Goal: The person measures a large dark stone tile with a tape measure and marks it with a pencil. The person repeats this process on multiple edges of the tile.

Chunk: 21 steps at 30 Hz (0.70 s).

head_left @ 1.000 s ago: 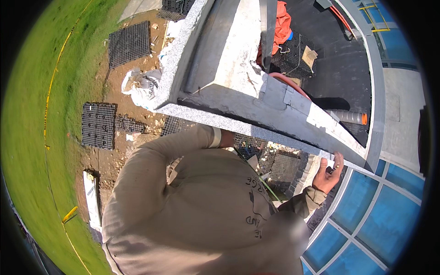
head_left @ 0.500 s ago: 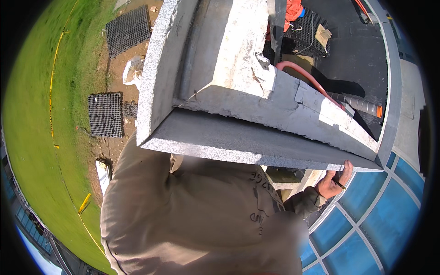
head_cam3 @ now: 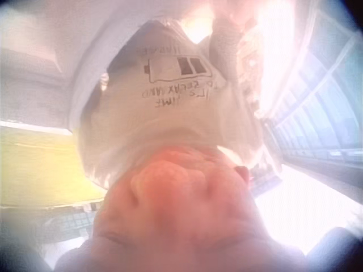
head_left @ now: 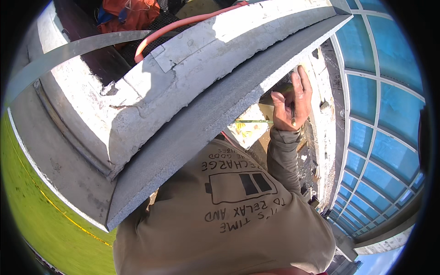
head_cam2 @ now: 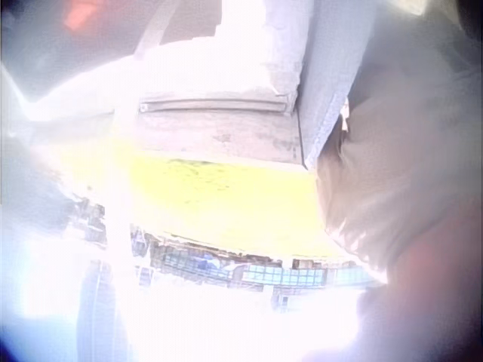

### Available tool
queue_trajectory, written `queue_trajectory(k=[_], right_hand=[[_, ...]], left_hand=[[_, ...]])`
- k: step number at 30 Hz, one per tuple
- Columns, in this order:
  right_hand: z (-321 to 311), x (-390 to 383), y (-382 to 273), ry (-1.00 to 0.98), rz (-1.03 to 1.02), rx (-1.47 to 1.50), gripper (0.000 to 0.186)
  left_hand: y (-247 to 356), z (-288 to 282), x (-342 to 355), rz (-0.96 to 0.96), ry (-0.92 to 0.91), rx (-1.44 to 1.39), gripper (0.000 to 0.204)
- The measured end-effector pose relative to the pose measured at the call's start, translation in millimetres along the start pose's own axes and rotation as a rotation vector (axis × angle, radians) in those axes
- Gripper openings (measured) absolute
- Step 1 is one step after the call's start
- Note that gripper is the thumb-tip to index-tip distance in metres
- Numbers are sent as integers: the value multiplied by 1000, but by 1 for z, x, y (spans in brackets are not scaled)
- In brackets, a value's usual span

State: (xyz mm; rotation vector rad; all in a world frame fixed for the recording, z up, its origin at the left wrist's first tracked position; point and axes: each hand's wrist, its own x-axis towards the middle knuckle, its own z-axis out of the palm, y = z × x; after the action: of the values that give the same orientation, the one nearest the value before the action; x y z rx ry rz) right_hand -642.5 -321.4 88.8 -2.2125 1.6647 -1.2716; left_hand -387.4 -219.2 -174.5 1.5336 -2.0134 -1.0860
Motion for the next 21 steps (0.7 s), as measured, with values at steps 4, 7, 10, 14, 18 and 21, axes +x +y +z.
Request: queue_trajectory(k=[4,7,10,14,18,21], right_hand=[[-25,-48,26,75,425,-45,53],[-50,-83,52,86,503,-204,52],[-77,-116,76,175,536,-228,48],[-113,-149,114,315,595,-251,47],[-149,-177,154,452,690,-229,45],[-171,-203,178,486,757,-329,44]], left_hand=[[4,7,22,47,-66,14,25],[9,8,41,169,-56,89,28],[22,11,64,120,-115,164,29],[54,26,109,234,-115,222,30],[99,41,157,293,-46,241,31],[130,45,184,342,9,160,33]])
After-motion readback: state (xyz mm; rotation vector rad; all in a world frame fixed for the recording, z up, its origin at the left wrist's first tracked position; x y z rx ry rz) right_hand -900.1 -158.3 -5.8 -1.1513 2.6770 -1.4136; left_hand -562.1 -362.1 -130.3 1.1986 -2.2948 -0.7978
